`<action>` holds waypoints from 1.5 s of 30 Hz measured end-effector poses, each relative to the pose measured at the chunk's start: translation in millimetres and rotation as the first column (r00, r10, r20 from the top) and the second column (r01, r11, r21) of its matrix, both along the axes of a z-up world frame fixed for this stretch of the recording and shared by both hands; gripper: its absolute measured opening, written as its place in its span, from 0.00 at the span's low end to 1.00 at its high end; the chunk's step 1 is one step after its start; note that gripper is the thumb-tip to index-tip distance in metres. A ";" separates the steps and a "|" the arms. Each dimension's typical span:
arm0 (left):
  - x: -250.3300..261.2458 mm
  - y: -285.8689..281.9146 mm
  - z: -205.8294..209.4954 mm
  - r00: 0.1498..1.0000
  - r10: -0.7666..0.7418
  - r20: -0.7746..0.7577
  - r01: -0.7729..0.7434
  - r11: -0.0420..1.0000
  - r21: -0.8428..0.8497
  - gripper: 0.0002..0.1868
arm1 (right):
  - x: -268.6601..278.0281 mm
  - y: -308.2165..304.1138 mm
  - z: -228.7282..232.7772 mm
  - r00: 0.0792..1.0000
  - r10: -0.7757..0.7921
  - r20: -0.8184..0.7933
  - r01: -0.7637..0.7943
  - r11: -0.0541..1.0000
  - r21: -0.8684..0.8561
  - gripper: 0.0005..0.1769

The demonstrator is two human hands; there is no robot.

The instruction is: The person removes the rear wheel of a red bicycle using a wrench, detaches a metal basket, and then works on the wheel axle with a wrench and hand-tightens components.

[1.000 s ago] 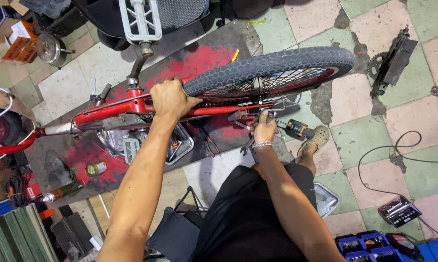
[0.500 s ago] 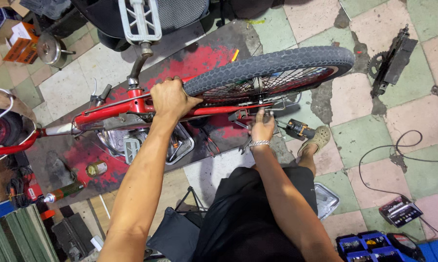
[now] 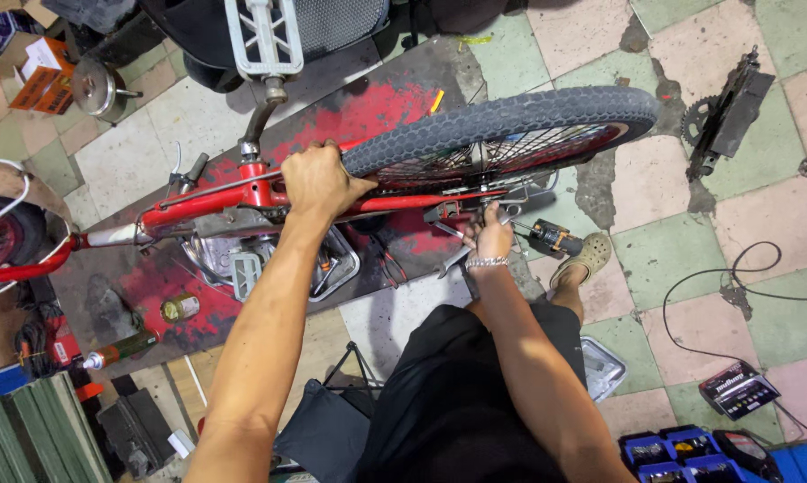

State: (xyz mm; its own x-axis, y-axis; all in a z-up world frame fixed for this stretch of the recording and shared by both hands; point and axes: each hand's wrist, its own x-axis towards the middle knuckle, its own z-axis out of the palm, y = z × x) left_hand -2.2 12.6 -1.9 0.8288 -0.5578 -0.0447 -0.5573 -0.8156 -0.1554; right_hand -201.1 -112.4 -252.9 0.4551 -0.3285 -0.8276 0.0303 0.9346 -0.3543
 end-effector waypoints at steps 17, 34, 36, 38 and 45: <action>-21.8 -2.1 3.4 0.998 0.036 0.060 -0.035 0.999 -0.027 0.47 | -19.0 -31.0 -32.9 0.961 0.096 0.261 -0.164 0.953 0.254 0.23; -160.7 5.0 -106.4 0.689 0.119 -0.715 -0.536 -0.581 -0.613 0.22 | -16.4 -78.7 42.7 0.719 0.667 -0.195 -0.695 0.694 -0.190 0.20; -147.0 2.7 -139.2 0.665 0.091 -0.742 -0.480 -0.709 -0.517 0.24 | -16.0 -81.8 44.2 0.675 0.704 -0.219 -0.737 0.631 -0.242 0.21; -138.5 -3.9 -163.5 0.644 0.118 -0.756 -0.427 -0.764 -0.484 0.27 | -17.8 -85.3 41.4 0.653 0.724 -0.222 -0.755 0.598 -0.268 0.20; -135.0 -31.7 -150.4 0.626 0.362 -0.691 -0.333 -0.678 -0.656 0.41 | -12.0 -91.9 34.5 0.629 0.763 -0.148 -0.767 0.579 -0.278 0.17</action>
State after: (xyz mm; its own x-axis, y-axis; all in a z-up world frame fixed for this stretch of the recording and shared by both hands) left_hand -137.2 -19.1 -152.3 0.7355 0.6494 -0.1933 0.0323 0.2513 0.9674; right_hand -213.1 -204.4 -218.4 0.6431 -0.0820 -0.7614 -0.6526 0.4616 -0.6009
